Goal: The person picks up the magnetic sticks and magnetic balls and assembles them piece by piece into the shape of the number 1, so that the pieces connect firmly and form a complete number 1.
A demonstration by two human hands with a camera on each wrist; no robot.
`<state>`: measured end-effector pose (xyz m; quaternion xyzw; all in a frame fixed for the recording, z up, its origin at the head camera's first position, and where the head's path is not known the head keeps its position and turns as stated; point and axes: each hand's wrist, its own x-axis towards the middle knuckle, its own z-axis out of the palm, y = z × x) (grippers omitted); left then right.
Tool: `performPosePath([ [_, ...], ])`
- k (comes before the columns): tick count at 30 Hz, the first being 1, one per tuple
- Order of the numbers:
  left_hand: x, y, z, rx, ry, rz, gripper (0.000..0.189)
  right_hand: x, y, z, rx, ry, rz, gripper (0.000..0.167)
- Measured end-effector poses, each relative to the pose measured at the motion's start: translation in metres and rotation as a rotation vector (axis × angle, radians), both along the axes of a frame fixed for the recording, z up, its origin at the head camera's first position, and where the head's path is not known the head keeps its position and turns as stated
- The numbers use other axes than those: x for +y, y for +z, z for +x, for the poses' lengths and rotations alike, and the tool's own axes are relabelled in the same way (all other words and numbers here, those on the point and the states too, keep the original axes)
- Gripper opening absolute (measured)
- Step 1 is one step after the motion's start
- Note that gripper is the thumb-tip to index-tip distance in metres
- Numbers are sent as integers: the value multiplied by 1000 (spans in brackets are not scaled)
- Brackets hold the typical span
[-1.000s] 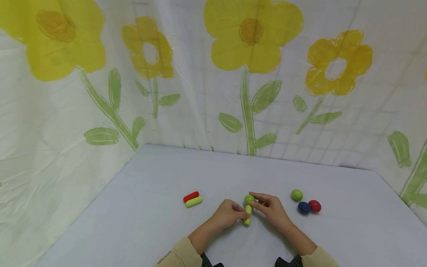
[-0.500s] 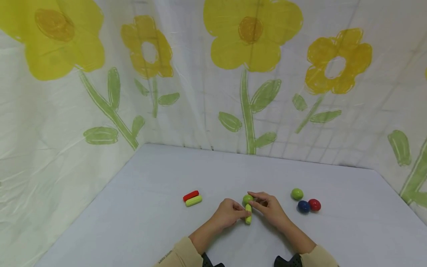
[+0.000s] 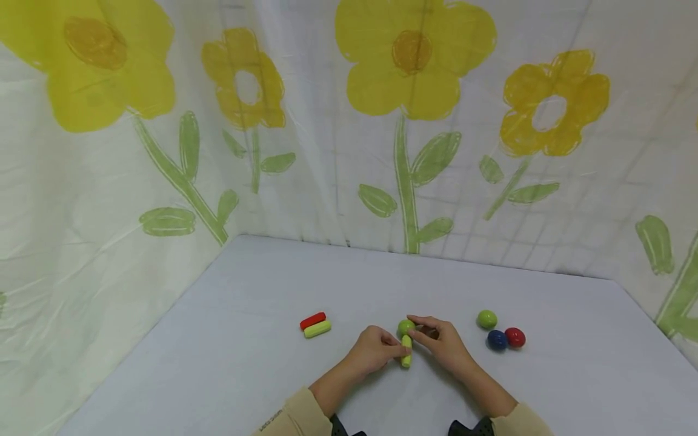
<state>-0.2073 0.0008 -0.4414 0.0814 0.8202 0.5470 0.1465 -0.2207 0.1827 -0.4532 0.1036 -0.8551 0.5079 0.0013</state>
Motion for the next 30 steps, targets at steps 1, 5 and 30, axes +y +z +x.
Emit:
performPosePath([
  [1,0,0,0,0,2,-5,22,0,0,0,1,1,-1,38],
  [5,0,2,1,-2,10,-12,22,0,-1,-1,5,-4,-3,37],
  [30,0,7,5,-10,23,22,22,0,-2,-2,-14,-30,23,37],
])
